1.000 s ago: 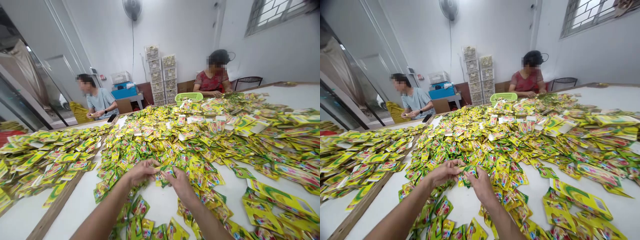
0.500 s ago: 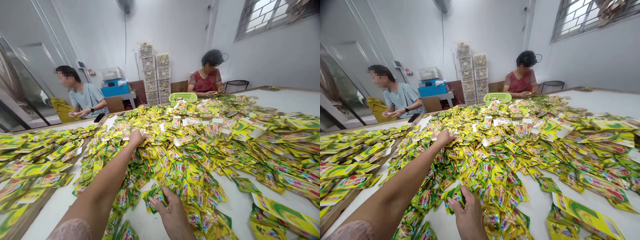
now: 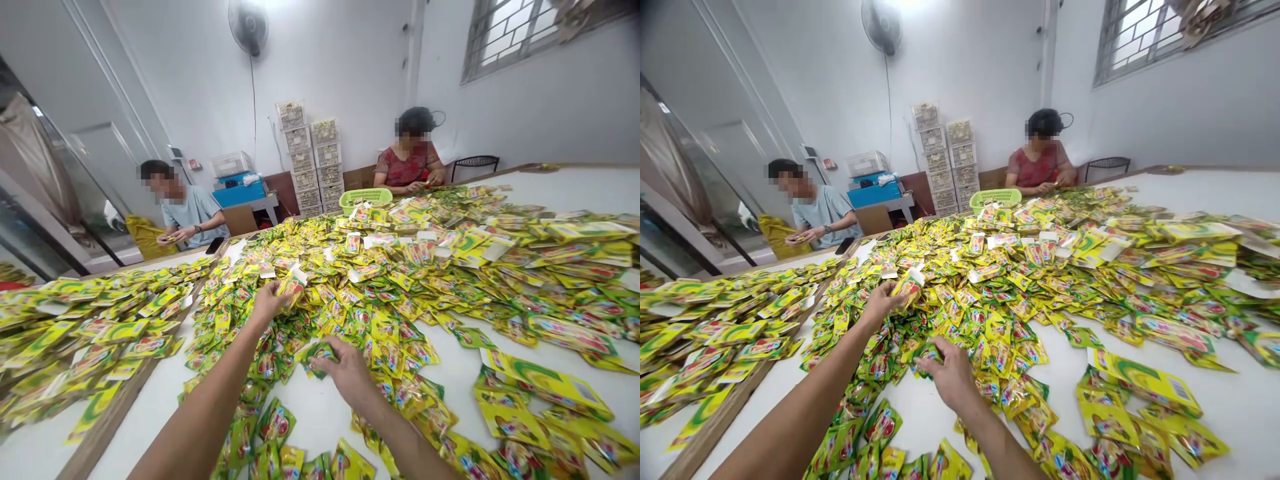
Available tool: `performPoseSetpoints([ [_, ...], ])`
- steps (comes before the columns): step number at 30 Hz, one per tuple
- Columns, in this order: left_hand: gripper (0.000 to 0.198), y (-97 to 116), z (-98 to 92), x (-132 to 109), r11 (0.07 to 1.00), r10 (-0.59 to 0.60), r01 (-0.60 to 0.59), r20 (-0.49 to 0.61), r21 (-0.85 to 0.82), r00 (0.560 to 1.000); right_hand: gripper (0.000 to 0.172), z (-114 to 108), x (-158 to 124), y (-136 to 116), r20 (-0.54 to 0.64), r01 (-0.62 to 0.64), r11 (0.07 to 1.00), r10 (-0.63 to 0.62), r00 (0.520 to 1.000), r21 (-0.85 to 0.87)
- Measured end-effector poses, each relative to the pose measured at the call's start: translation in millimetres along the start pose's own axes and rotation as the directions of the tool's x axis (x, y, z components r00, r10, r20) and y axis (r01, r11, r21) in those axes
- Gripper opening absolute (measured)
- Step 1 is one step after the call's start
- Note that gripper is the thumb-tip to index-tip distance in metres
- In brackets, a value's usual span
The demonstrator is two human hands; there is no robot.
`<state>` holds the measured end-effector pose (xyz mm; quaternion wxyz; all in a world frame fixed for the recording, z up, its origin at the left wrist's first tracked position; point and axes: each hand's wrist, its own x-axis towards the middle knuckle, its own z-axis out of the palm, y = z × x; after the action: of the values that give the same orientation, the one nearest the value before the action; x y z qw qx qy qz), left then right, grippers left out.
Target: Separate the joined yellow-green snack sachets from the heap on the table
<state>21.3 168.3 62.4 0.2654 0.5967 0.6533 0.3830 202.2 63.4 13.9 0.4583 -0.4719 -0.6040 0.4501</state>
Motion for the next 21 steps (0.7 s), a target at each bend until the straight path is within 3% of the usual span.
performPoseSetpoints([
  [3, 0.035, -1.4, -3.7, -52.6, 0.991, 0.039, -0.019, 0.15, -0.133, 0.988, 0.024, -12.3, 4.3, -4.4, -0.121, 0.03, 0.989, -0.012, 0.993, 0.146],
  [6, 0.034, -9.2, -2.0, -102.5, 0.961, 0.006, 0.072, 0.279, -0.268, 0.96, 0.027, -18.9, 9.0, -3.9, -0.292, 0.073, 0.982, -0.02, 0.956, 0.172],
  [9, 0.035, -20.3, 5.0, -133.6, 0.912, -0.059, 0.157, 0.259, -0.378, 0.964, 0.033, -18.7, 10.0, 0.3, -0.276, 0.059, 0.997, -0.044, 0.96, 0.047],
  [13, 0.036, -36.0, 12.9, -147.1, 0.852, -0.119, 0.189, 0.17, -0.488, 0.978, 0.04, -17.2, 6.3, 1.5, -0.139, 0.055, 0.996, -0.065, 0.988, -0.076],
  [17, 0.035, -44.1, 13.9, -149.1, 0.839, -0.135, 0.197, 0.157, -0.507, 0.978, 0.045, -18.9, 4.2, -2.5, -0.15, 0.03, 0.974, -0.065, 0.987, -0.226],
  [21, 0.03, -42.5, 12.4, -150.6, 0.855, -0.119, 0.172, 0.137, -0.49, 0.983, 0.042, -20.2, 4.7, -5.6, -0.09, 0.018, 0.949, -0.049, 0.995, -0.314],
])
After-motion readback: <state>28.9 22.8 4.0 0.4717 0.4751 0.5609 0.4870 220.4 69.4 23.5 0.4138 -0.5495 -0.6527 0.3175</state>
